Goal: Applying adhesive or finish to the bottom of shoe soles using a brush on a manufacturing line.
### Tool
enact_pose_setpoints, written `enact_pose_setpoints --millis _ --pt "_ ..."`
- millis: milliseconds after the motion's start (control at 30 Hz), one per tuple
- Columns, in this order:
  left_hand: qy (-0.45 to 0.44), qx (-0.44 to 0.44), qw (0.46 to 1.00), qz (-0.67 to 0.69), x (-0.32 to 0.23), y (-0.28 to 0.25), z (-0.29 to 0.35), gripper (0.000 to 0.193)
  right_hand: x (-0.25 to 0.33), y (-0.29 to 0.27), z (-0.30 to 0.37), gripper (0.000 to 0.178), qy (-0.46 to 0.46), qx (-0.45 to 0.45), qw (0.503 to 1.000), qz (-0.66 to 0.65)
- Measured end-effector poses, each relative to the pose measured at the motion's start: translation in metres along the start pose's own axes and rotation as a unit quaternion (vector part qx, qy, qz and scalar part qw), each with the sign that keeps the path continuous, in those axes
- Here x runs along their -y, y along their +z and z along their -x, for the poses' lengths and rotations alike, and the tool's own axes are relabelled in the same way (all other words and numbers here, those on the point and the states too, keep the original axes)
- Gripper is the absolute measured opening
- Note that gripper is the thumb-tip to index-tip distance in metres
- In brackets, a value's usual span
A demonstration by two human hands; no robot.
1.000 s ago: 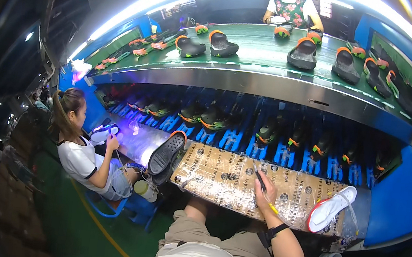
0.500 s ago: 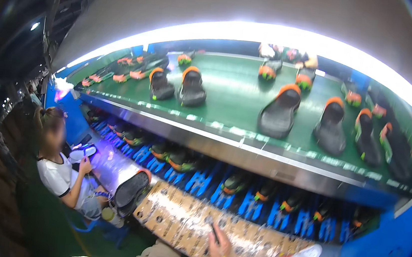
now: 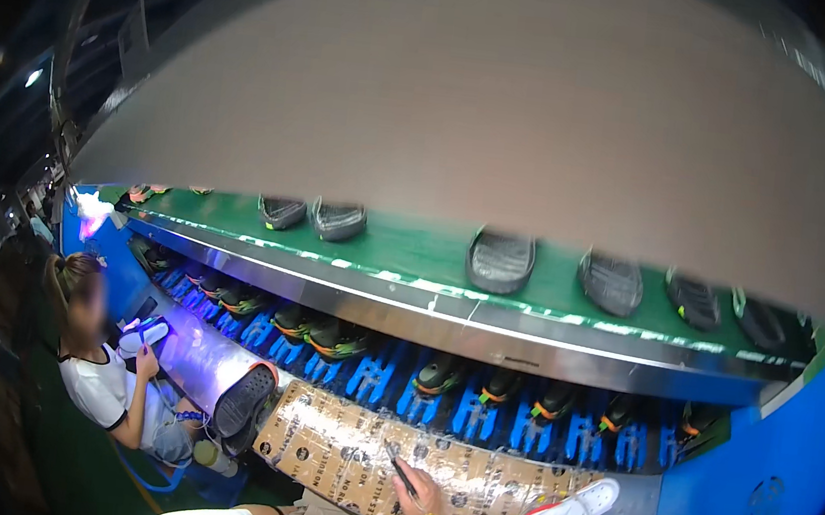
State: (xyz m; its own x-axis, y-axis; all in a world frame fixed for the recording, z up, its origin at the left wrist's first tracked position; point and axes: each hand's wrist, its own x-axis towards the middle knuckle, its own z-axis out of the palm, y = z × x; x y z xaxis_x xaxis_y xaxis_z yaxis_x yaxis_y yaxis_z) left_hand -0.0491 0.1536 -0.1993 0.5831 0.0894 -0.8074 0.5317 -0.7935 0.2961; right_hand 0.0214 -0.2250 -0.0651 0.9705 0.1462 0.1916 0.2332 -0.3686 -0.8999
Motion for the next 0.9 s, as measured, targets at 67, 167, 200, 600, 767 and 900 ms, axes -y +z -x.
enact_pose_setpoints --millis 67,167,200,600,767,900 --pt "0.014 0.016 0.999 -0.028 0.023 -0.006 -0.010 0.051 0.002 0.001 0.002 0.039 -0.042 -0.020 0.999 -0.002" --pt "0.069 0.042 0.994 -0.069 0.090 0.002 -0.045 0.051 0.001 0.003 0.005 0.039 -0.052 -0.033 0.998 0.014" --pt "0.101 0.048 0.990 -0.083 0.117 0.000 -0.059 0.051 -0.003 0.008 0.004 0.037 -0.081 -0.065 0.995 0.011" --pt "0.316 0.037 0.941 -0.111 -0.055 -0.263 0.236 0.050 0.003 0.016 -0.001 0.036 -0.069 -0.122 0.990 0.020" --pt "0.492 -0.392 0.754 -0.189 -0.151 -0.408 0.261 0.033 0.001 0.022 -0.004 0.039 -0.105 -0.134 0.984 0.049" --pt "0.345 -0.621 0.644 -0.284 -0.215 -0.528 0.193 0.037 0.000 0.022 -0.003 0.040 -0.123 -0.114 0.980 0.110"
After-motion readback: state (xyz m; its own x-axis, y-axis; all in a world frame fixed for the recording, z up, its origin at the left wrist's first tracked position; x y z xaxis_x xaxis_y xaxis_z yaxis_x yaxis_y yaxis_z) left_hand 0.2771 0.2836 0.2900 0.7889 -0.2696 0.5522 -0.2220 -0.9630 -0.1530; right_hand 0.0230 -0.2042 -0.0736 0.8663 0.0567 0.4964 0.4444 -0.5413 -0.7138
